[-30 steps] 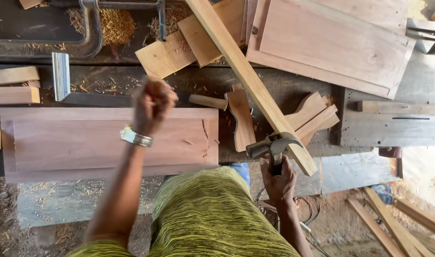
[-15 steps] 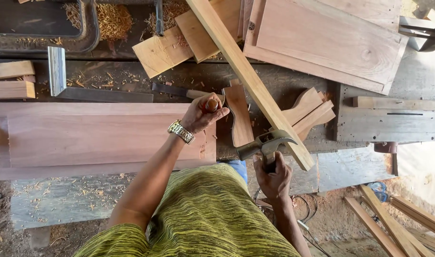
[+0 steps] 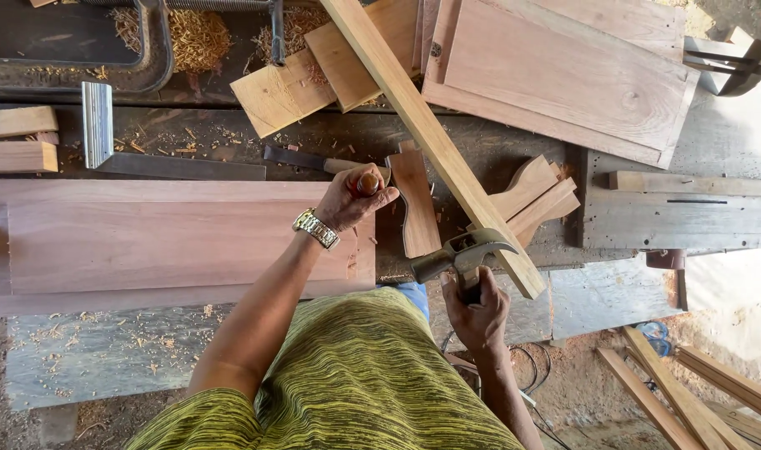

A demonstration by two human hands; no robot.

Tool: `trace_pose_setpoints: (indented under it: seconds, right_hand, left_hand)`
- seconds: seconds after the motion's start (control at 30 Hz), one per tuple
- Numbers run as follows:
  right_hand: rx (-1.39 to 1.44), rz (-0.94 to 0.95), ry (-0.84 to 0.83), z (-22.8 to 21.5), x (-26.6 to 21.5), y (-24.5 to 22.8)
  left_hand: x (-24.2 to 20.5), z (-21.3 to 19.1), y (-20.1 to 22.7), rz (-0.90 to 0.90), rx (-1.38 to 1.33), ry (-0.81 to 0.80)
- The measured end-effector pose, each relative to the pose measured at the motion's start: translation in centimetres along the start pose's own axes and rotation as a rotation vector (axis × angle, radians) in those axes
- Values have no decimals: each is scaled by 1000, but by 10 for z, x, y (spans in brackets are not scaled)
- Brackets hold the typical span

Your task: Chiseling and hammering wood to shape a furniture component.

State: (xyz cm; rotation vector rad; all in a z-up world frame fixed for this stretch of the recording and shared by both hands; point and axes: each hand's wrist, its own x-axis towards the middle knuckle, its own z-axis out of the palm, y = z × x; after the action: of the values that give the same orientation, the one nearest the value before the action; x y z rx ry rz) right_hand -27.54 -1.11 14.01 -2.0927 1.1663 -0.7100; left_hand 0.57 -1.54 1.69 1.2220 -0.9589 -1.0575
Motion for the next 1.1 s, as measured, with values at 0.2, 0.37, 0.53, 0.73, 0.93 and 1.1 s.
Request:
trace_pose_setpoints:
  seconds: [0.2, 0.37, 0.53, 0.73, 0.93, 1.1]
  right_hand:
    - [-36, -22, -33, -1, 3, -5]
    - [-9, -26, -33, 1, 5, -8]
    - [-21, 0, -41, 3, 6, -10]
    - [-10, -2, -64, 4, 9, -14]
    - [-14, -42, -70, 5, 19, -24]
    - [-50, -29, -96, 7, 29, -30]
  left_hand:
    - [-2, -3, 4, -60, 44, -34]
    - [-3, -3, 4, -50, 58, -18]
    - [-3, -1, -1, -31, 32, -29]
    - [-4, -2, -1, -57, 31, -30]
    - [-2, -3, -4, -42, 68, -44]
    - [-4, -6, -8, -69, 73, -38]
